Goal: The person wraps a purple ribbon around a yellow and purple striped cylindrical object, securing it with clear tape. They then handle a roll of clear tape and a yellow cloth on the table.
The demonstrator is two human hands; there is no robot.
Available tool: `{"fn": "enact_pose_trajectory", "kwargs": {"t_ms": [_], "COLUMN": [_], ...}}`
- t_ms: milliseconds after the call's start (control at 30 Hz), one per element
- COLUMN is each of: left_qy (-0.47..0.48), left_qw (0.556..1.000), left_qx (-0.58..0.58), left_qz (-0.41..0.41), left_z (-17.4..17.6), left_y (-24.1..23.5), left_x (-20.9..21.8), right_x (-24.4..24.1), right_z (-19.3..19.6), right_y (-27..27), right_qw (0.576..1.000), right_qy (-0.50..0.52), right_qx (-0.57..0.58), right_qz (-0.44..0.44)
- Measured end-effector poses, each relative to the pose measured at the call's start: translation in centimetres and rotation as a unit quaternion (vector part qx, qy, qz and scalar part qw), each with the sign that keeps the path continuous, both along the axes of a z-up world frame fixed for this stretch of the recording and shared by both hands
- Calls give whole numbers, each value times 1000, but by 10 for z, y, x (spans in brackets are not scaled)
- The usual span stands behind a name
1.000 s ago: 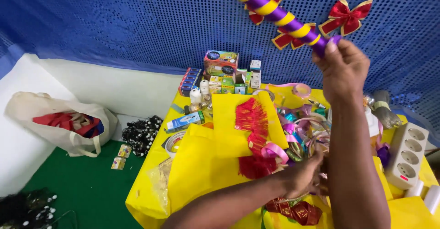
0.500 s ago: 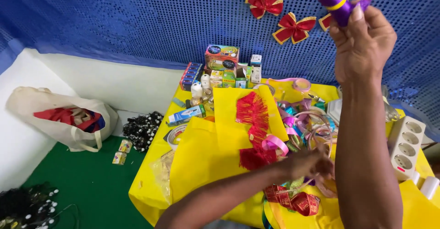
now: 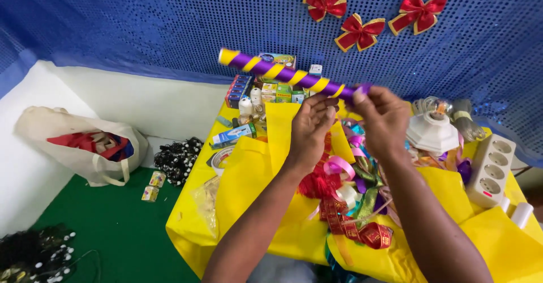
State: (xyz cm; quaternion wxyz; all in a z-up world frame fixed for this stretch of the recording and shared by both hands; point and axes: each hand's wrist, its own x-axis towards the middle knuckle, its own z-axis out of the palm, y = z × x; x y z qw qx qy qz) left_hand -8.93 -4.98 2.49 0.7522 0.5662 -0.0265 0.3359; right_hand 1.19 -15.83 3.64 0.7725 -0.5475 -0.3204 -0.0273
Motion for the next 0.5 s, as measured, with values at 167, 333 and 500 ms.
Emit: {"fn": "enact_pose_trajectory", "kwargs": {"t_ms": [167, 333, 500], "left_qy": [-13, -10, 26], "left_qw": [1000, 1000, 999], "left_qx": [-25, -3, 8], "left_qz": [3, -2, -27], "left_z": [-30, -51, -89], "left_y": [-6, -4, 12], "left_x": [-15, -32, -38], "right_x": [-40, -67, -73], "right_z": [-28, -50, -79], "right_y": [-6, -11, -2], "right_qw": [1000, 996, 991], "right_qy": [6, 62, 99], "right_qx": [-21, -44, -51], "right_qz": [21, 35, 68]}}
